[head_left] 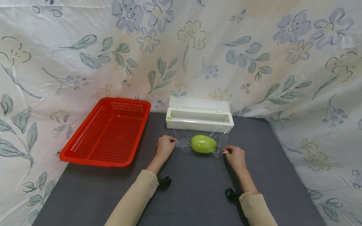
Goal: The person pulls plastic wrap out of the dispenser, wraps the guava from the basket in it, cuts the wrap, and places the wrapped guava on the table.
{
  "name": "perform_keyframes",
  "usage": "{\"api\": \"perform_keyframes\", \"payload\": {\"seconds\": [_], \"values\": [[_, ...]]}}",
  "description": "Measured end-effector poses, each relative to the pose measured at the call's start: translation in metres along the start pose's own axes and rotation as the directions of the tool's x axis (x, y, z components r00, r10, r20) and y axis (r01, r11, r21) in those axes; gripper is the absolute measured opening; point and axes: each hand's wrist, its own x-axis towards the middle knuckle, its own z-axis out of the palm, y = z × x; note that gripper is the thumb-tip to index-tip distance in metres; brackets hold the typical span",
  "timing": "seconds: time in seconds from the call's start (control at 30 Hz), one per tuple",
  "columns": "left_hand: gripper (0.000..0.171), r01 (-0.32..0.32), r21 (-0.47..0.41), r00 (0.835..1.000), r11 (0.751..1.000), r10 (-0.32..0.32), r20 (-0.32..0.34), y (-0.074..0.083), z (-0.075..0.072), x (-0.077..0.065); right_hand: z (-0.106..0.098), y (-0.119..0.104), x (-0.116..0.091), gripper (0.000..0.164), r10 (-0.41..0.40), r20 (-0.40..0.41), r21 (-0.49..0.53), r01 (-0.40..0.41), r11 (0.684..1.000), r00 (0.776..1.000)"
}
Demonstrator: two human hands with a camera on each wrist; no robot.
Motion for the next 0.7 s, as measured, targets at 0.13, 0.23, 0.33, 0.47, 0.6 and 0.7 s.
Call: {"api": "perform_keyframes", "payload": {"seconds": [0.13,0.23,0.33,0.47,0.6,0.7], "values": [[0.008,0.054,0.043,0.998,0.998,-0.056,0.039,0.001,0.0,0.008,0.004,-0.002,0.002,0.016,0.013,0.033,-0.008,-0.013,1.0,0.999],[0.004,0.107,0.083,0.991,0.991,-0.114,0.076,0.002,-0.003,0.014,0.006,-0.001,0.004,0.014,0.02,0.026,0.003,-0.02,1.0,0.999],[0.005,0.178,0.112,0.975,0.978,-0.191,0.115,0.004,-0.008,0.02,0.005,0.001,0.006,0.013,0.025,0.005,0.024,-0.025,0.999,1.0],[0.006,0.272,0.126,0.944,0.954,-0.29,0.156,0.006,-0.013,0.026,0.002,0.003,0.009,0.013,0.038,0.002,0.043,-0.038,0.998,0.999],[0.007,0.306,0.143,0.926,0.941,-0.329,0.184,0.007,-0.015,0.029,-0.002,0.003,0.01,0.011,0.066,0.039,0.04,-0.067,0.997,0.997],[0.005,0.278,0.148,0.934,0.949,-0.303,0.189,0.007,-0.016,0.026,-0.005,0.003,0.008,0.012,0.085,0.07,0.043,-0.089,0.995,0.994]]}}
